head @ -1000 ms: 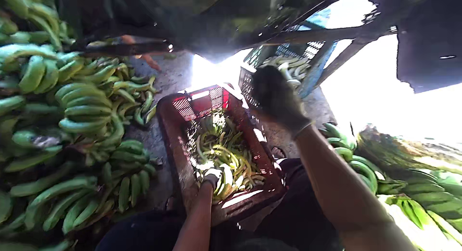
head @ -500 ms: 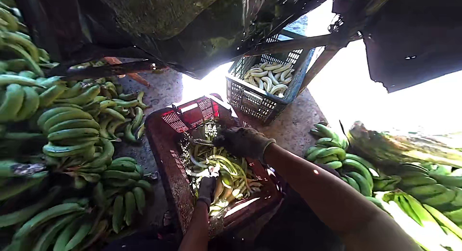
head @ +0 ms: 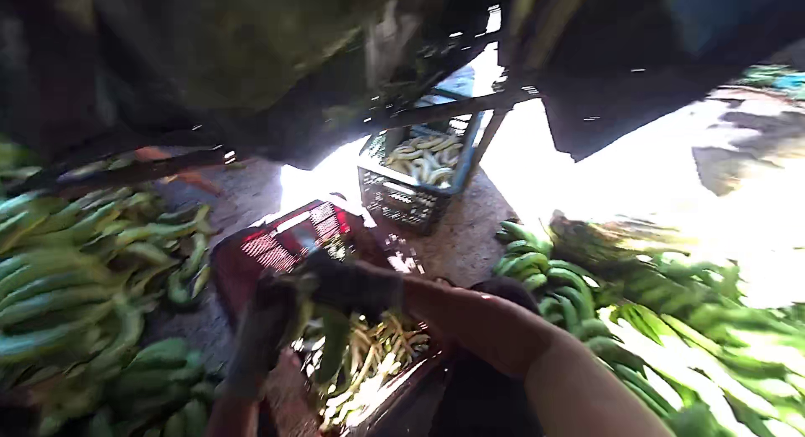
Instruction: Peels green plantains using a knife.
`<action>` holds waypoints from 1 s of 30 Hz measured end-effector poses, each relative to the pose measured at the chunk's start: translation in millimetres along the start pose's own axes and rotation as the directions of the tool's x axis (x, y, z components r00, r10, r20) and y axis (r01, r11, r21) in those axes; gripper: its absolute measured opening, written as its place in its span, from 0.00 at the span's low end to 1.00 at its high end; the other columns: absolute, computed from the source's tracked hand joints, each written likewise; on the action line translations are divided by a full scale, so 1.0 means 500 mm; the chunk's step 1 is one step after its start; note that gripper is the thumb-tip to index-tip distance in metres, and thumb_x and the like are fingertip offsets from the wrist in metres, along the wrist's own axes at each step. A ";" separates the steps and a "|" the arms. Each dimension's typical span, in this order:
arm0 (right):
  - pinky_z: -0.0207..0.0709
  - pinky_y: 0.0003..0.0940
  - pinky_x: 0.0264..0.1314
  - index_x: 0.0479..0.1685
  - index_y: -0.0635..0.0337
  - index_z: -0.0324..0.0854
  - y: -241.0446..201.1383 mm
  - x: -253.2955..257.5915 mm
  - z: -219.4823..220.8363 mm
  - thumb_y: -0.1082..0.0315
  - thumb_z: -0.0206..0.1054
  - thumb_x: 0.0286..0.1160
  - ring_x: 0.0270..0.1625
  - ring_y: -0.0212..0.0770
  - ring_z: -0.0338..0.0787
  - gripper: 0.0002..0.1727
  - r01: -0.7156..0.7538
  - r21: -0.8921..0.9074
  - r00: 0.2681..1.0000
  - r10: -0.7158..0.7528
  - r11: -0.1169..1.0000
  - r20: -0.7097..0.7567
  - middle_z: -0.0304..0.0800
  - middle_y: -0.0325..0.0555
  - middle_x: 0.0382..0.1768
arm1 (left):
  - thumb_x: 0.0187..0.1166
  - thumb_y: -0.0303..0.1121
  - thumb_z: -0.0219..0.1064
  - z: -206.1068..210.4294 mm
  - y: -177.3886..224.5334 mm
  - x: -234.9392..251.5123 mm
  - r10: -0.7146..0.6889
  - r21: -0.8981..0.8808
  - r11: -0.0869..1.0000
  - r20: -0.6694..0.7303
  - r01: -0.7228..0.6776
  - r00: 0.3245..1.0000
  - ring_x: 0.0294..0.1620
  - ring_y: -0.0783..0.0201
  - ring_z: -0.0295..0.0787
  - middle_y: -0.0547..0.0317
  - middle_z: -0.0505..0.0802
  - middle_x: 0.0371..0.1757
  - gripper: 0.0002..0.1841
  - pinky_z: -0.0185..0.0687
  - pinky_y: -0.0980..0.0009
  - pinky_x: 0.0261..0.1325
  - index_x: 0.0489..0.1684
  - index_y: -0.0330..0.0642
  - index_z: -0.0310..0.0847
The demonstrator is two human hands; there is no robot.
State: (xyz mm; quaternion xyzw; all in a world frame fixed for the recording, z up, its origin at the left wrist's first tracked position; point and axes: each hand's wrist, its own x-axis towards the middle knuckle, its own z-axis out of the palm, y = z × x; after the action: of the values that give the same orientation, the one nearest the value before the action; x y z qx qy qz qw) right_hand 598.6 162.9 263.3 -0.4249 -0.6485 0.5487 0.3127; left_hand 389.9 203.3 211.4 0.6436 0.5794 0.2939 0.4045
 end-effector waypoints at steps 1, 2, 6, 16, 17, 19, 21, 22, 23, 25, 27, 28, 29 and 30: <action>0.83 0.43 0.64 0.81 0.65 0.68 0.001 -0.001 0.010 0.70 0.63 0.84 0.60 0.43 0.88 0.27 -0.025 0.018 1.000 0.025 1.000 -0.005 0.85 0.60 0.64 | 0.84 0.36 0.63 0.009 -0.019 0.012 0.025 0.070 0.997 -0.015 -0.023 1.000 0.56 0.55 0.86 0.42 0.88 0.60 0.24 0.82 0.52 0.61 0.75 0.34 0.73; 0.81 0.45 0.67 0.81 0.65 0.69 0.004 0.001 0.018 0.69 0.63 0.85 0.63 0.46 0.87 0.27 -0.078 0.010 0.997 0.078 0.997 0.000 0.85 0.61 0.66 | 0.84 0.37 0.63 0.019 -0.033 0.025 0.029 0.159 0.987 -0.013 -0.027 0.999 0.61 0.47 0.86 0.37 0.87 0.62 0.24 0.79 0.43 0.65 0.75 0.34 0.73; 0.77 0.53 0.71 0.83 0.61 0.70 -0.029 -0.012 0.033 0.71 0.66 0.82 0.69 0.53 0.85 0.29 -0.155 -0.197 0.975 0.182 0.968 0.126 0.83 0.61 0.70 | 0.86 0.38 0.62 0.048 -0.120 0.059 -0.046 0.377 0.923 -0.075 0.071 0.996 0.72 0.28 0.77 0.24 0.82 0.70 0.26 0.66 0.31 0.74 0.77 0.29 0.72; 0.77 0.50 0.75 0.82 0.49 0.75 0.057 0.057 -0.049 0.58 0.69 0.80 0.77 0.51 0.80 0.29 0.148 -0.763 0.979 -0.204 0.629 0.022 0.78 0.49 0.78 | 0.84 0.26 0.56 -0.008 -0.064 0.058 0.142 -0.454 0.888 0.123 -0.072 0.982 0.41 0.76 0.87 0.66 0.89 0.44 0.15 0.88 0.73 0.44 0.66 0.34 0.71; 0.78 0.49 0.74 0.82 0.50 0.74 0.046 0.064 -0.051 0.60 0.68 0.80 0.75 0.49 0.82 0.29 0.167 -0.719 0.977 -0.213 0.675 0.027 0.81 0.48 0.76 | 0.85 0.27 0.56 -0.014 -0.040 0.046 0.188 -0.527 0.846 0.151 -0.082 0.970 0.41 0.77 0.87 0.70 0.90 0.43 0.12 0.87 0.73 0.45 0.62 0.39 0.74; 0.81 0.52 0.66 0.81 0.53 0.75 0.011 0.059 -0.044 0.63 0.65 0.84 0.64 0.51 0.89 0.26 0.164 -0.580 0.982 -0.188 0.798 0.018 0.89 0.52 0.64 | 0.87 0.29 0.57 -0.025 -0.011 0.027 0.241 -0.588 0.802 0.157 -0.106 0.958 0.43 0.77 0.89 0.74 0.92 0.44 0.10 0.88 0.74 0.47 0.60 0.44 0.78; 0.81 0.58 0.63 0.80 0.52 0.75 -0.007 0.052 -0.027 0.63 0.65 0.84 0.61 0.55 0.89 0.25 0.063 -0.598 0.998 -0.065 0.799 0.019 0.90 0.55 0.61 | 0.88 0.31 0.56 -0.020 -0.006 0.025 0.186 -0.450 0.885 0.102 -0.121 0.977 0.44 0.79 0.86 0.69 0.90 0.45 0.12 0.86 0.76 0.49 0.64 0.39 0.74; 0.80 0.62 0.59 0.79 0.52 0.74 -0.008 0.047 -0.015 0.62 0.65 0.83 0.59 0.58 0.89 0.25 -0.035 -0.620 0.999 0.049 0.784 0.005 0.89 0.56 0.58 | 0.86 0.30 0.58 -0.010 -0.020 0.030 0.155 -0.281 0.952 0.088 -0.125 0.984 0.45 0.77 0.84 0.59 0.87 0.47 0.17 0.84 0.74 0.51 0.68 0.30 0.71; 0.81 0.66 0.53 0.76 0.53 0.74 -0.002 0.043 0.003 0.60 0.65 0.82 0.56 0.62 0.90 0.24 -0.120 -0.650 0.989 0.150 0.751 -0.010 0.89 0.59 0.54 | 0.84 0.31 0.61 0.003 -0.044 0.034 0.140 -0.121 0.984 0.087 -0.129 0.986 0.47 0.74 0.83 0.51 0.87 0.50 0.20 0.82 0.72 0.55 0.68 0.25 0.72; 0.80 0.71 0.52 0.78 0.54 0.73 0.013 0.038 0.029 0.59 0.65 0.82 0.56 0.66 0.90 0.26 -0.209 -0.712 0.959 0.283 0.671 -0.015 0.90 0.62 0.53 | 0.81 0.32 0.65 0.047 -0.071 0.025 0.081 0.020 0.996 0.091 -0.083 0.993 0.57 0.65 0.84 0.39 0.86 0.60 0.26 0.80 0.67 0.65 0.73 0.23 0.69; 0.79 0.71 0.55 0.77 0.55 0.73 0.018 0.029 0.035 0.63 0.67 0.80 0.59 0.67 0.88 0.26 -0.213 -0.772 0.938 0.348 0.599 0.012 0.89 0.63 0.55 | 0.83 0.32 0.65 0.092 -0.103 0.021 -0.022 -0.003 1.000 0.118 0.022 0.993 0.64 0.59 0.82 0.38 0.85 0.66 0.25 0.77 0.62 0.70 0.76 0.27 0.69; 0.79 0.71 0.53 0.75 0.55 0.75 0.023 0.024 0.035 0.64 0.68 0.78 0.58 0.67 0.88 0.25 -0.202 -0.797 0.932 0.362 0.569 0.022 0.89 0.63 0.54 | 0.83 0.33 0.65 0.108 -0.119 0.025 -0.079 0.043 0.996 0.134 0.074 0.988 0.68 0.58 0.81 0.41 0.85 0.69 0.25 0.75 0.60 0.73 0.78 0.31 0.69; 0.78 0.72 0.51 0.73 0.55 0.76 0.025 0.018 0.036 0.65 0.69 0.77 0.57 0.67 0.89 0.24 -0.193 -0.815 0.925 0.378 0.546 0.035 0.89 0.63 0.53 | 0.86 0.36 0.62 0.117 -0.142 0.034 -0.126 0.174 0.980 0.157 0.099 0.979 0.73 0.57 0.79 0.44 0.83 0.73 0.25 0.72 0.58 0.78 0.80 0.35 0.69; 0.78 0.72 0.50 0.70 0.54 0.78 0.024 0.009 0.038 0.64 0.69 0.76 0.55 0.67 0.89 0.22 -0.186 -0.825 0.918 0.393 0.533 0.046 0.89 0.63 0.51 | 0.89 0.39 0.58 0.130 -0.186 0.045 -0.103 0.299 0.952 0.122 0.062 0.987 0.75 0.55 0.79 0.45 0.84 0.74 0.24 0.71 0.56 0.79 0.80 0.37 0.70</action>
State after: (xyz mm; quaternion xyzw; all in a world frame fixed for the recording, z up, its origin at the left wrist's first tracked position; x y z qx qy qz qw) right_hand 582.4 158.9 247.3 -0.5564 -0.7765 0.2829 -0.0865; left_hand 401.1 214.1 96.8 0.6904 0.6141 0.1424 0.3548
